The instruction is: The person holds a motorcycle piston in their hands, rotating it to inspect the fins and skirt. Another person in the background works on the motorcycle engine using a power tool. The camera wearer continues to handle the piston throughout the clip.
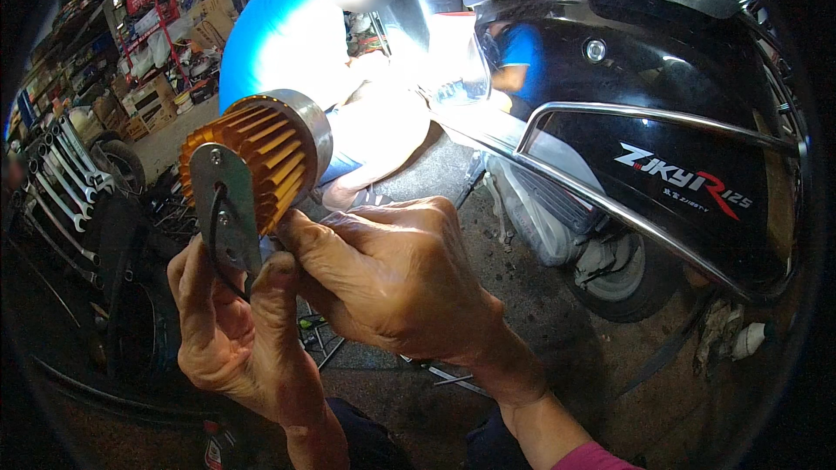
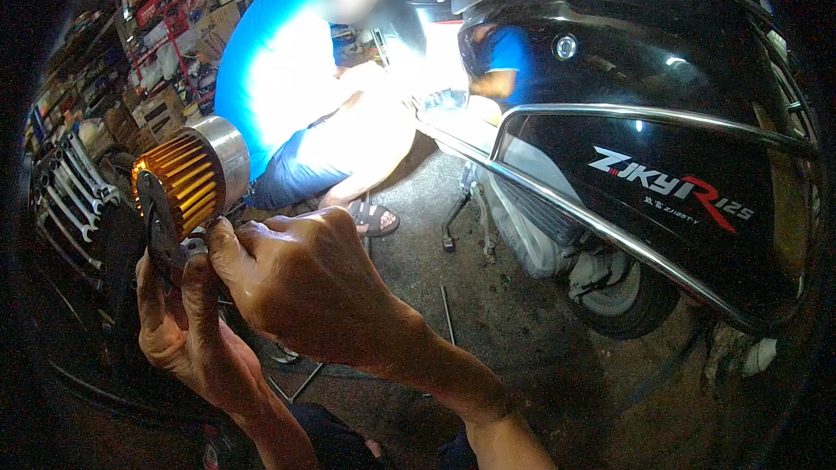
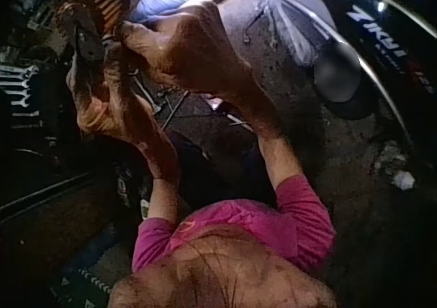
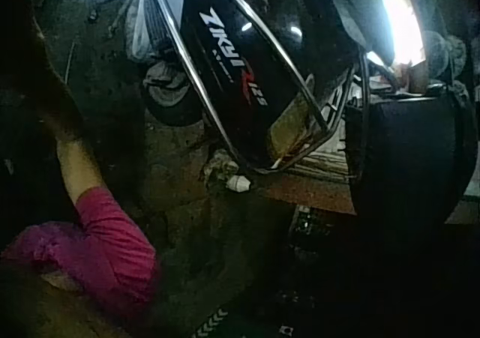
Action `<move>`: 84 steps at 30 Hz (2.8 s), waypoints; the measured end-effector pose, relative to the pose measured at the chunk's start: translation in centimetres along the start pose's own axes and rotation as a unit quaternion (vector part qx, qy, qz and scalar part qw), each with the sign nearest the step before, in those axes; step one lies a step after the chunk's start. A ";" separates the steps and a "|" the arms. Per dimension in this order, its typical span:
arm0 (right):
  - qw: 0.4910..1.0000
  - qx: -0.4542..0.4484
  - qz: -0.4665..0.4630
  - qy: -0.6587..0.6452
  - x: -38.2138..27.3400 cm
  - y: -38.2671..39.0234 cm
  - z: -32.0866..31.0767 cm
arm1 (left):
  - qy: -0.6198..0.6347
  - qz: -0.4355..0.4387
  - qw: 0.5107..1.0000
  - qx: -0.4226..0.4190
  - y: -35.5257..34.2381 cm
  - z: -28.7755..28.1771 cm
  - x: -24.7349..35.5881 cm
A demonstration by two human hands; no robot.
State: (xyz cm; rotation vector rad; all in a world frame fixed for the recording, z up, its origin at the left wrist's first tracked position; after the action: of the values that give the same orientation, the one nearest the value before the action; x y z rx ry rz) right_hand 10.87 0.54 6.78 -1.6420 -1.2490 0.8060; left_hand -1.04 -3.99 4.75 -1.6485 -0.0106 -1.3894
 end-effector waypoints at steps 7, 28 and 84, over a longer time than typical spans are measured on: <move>1.000 0.001 0.000 -0.001 0.0 0.0 0.1 | 0.008 0.015 1.000 0.007 0.0 0.2 0.2; 1.000 -0.001 0.001 -0.002 0.4 0.0 0.2 | 0.005 0.006 1.000 0.007 -0.1 0.3 0.0; 1.000 -0.005 -0.002 0.002 0.3 0.0 0.4 | -0.003 0.006 1.000 0.006 -0.1 0.0 -0.1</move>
State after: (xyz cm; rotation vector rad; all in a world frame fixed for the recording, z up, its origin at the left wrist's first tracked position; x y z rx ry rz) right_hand 10.61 0.96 6.60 -1.6485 -1.2556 0.7945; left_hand -1.13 -3.86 4.79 -1.6401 -0.0139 -1.3724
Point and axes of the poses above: each hand's wrist, its own y-axis away from the middle knuckle, its own z-axis out of the palm, x = y × z, the point moved 5 cm from there along -y, towards the middle knuckle, and after that the axes turned 11 degrees about -z, right-handed, at the moved point
